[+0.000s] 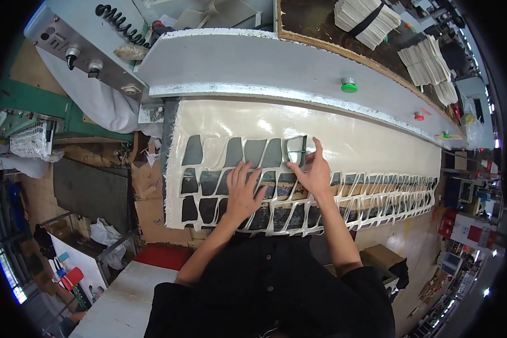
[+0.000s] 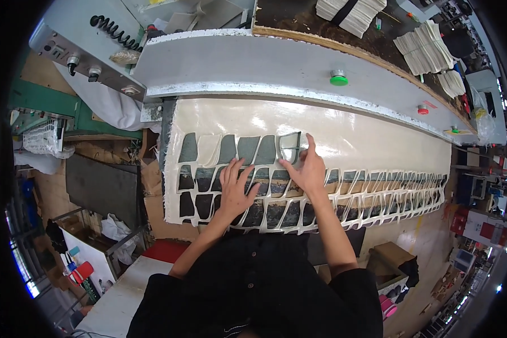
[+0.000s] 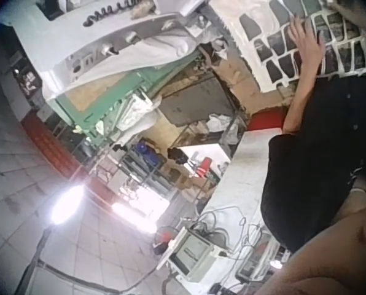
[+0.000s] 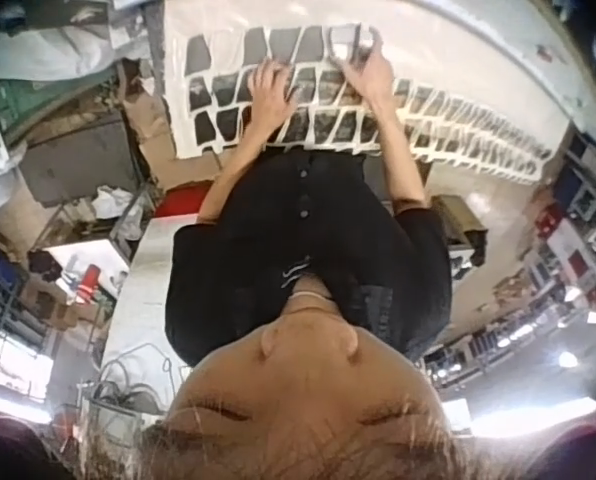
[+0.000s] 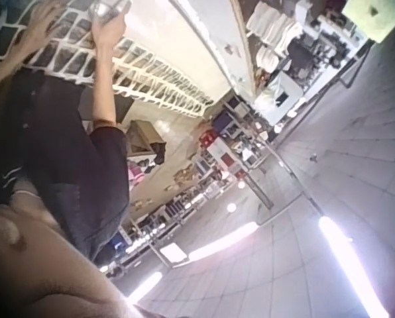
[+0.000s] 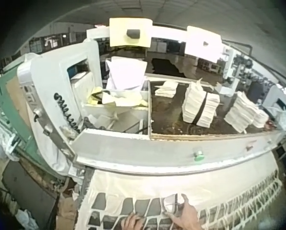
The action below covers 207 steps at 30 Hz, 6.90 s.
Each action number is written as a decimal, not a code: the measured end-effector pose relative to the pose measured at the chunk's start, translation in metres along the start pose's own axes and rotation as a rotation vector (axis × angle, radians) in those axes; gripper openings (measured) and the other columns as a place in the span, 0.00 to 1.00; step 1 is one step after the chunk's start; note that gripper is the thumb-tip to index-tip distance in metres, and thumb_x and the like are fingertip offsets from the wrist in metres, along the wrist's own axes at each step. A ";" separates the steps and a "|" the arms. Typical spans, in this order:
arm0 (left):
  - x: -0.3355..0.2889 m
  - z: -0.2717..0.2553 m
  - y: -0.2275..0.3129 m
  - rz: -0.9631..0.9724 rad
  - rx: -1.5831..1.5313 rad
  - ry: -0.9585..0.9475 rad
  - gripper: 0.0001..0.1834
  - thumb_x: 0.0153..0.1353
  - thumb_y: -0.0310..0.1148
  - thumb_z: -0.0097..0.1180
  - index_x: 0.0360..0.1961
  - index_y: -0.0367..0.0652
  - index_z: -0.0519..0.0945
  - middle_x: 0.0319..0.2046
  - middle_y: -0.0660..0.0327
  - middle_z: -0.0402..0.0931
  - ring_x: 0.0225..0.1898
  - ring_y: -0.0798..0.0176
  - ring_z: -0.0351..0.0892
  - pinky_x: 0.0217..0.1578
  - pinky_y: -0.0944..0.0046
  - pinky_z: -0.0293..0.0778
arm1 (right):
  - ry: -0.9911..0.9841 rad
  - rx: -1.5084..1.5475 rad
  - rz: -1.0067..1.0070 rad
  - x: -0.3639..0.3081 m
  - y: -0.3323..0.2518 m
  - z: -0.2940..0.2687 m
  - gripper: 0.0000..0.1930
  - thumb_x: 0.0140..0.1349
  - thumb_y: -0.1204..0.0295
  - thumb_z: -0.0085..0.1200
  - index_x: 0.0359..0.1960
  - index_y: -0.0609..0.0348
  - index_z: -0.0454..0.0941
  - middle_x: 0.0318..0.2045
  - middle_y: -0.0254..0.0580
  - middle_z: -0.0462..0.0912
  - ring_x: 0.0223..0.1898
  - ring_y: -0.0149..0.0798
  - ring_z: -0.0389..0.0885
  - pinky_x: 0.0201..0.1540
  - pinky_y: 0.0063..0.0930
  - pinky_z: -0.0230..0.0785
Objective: Using a die-cutting machine to cut shoe components from a sheet of material.
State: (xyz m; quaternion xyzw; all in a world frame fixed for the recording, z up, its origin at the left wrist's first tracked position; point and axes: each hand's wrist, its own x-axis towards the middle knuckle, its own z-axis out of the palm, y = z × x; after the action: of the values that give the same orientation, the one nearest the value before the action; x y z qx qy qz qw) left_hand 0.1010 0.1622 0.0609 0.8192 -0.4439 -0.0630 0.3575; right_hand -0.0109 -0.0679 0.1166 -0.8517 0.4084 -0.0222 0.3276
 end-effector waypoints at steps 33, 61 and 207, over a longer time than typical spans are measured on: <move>0.095 0.004 0.013 -0.028 -0.291 -0.052 0.37 0.64 0.34 0.68 0.73 0.37 0.71 0.67 0.44 0.76 0.69 0.36 0.73 0.70 0.42 0.67 | 0.330 0.252 -0.437 0.102 0.001 -0.040 0.17 0.56 0.60 0.81 0.38 0.57 0.89 0.37 0.45 0.92 0.48 0.49 0.91 0.56 0.43 0.80; 0.107 -0.020 0.043 -0.005 0.122 -0.136 0.23 0.51 0.35 0.78 0.47 0.43 0.85 0.45 0.51 0.78 0.53 0.42 0.77 0.55 0.44 0.71 | 0.084 -0.237 -0.361 0.017 0.019 -0.027 0.24 0.48 0.64 0.82 0.45 0.52 0.84 0.46 0.42 0.83 0.56 0.51 0.78 0.58 0.47 0.69; 0.006 0.038 0.036 0.152 -0.094 -0.230 0.37 0.65 0.47 0.69 0.72 0.39 0.75 0.79 0.41 0.62 0.80 0.36 0.57 0.80 0.38 0.50 | 0.255 0.700 -0.290 -0.004 0.077 -0.054 0.19 0.70 0.70 0.69 0.58 0.55 0.77 0.66 0.47 0.79 0.63 0.44 0.81 0.67 0.37 0.76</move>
State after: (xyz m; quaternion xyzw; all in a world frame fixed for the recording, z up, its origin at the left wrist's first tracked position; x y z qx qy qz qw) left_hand 0.0643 0.1247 0.0576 0.7529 -0.5394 -0.1500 0.3460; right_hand -0.0820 -0.1288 0.1155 -0.7279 0.2891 -0.3115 0.5382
